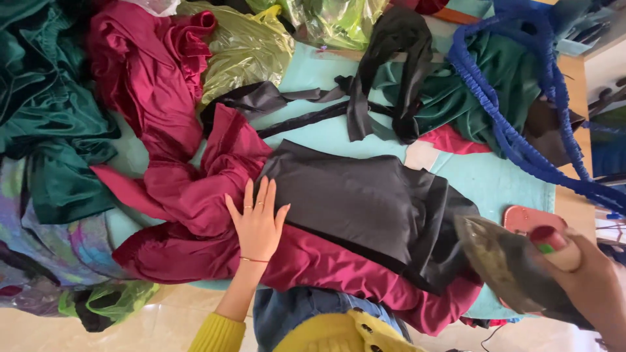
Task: Ironing and folding different colored fabric pieces on a pressing table.
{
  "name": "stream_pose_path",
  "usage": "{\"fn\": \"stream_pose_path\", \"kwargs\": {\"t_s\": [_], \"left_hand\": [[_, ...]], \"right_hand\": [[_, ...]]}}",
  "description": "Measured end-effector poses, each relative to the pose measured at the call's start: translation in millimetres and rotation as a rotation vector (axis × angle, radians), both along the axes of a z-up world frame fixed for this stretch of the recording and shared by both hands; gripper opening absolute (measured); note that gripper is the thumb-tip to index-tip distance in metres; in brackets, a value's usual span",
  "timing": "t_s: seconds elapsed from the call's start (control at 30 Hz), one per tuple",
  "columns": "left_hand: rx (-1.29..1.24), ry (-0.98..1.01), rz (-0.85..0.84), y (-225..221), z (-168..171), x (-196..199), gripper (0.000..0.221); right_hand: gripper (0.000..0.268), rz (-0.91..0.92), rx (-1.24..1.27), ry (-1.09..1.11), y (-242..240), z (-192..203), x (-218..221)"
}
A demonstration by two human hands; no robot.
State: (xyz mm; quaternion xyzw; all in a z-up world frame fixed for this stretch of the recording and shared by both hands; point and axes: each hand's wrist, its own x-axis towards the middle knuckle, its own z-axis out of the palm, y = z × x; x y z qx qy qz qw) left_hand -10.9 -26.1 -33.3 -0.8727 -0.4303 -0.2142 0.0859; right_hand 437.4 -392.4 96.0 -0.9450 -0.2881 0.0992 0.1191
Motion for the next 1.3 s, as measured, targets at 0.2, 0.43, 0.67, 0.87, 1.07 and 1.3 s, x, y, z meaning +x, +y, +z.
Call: {"fn": "stream_pose_path", "kwargs": {"t_s": [0.2,0.43,0.67,0.87,1.07,1.3], "left_hand": [[-0.051,-0.063,0.059,2.6,2.4,-15.5,0.035],[0.066,-0.113,0.117,21.7,-14.5,-40.1,0.029],[0.025,-0.182,0.106,30.1,-22.1,-50.6,0.028],[0.036,-0.176,0.117,31.3,-24.2,-49.8,0.029],[0.040,-0.160,0.119,28.6,-23.2,-47.5,0.030],[-0.082,-0.107,0.077,21.9,-5.5,-43.9,0.036]], "right_hand": [[0.062,0.338,-0.339,0.130,188.7,88.1,-150.3],[0.039,0.913,0.136,-0.448,313.0,-14.1,-234.7],[0.040,1.094,0.222,-0.636,361.4,-48.6,-257.1],[0.043,1.014,0.125,-0.580,310.2,-30.2,-228.1],[0.042,0.857,0.053,-0.512,216.3,-18.8,-186.3],[0.046,0.895,0.104,-0.417,172.0,-15.5,-163.1]]}}
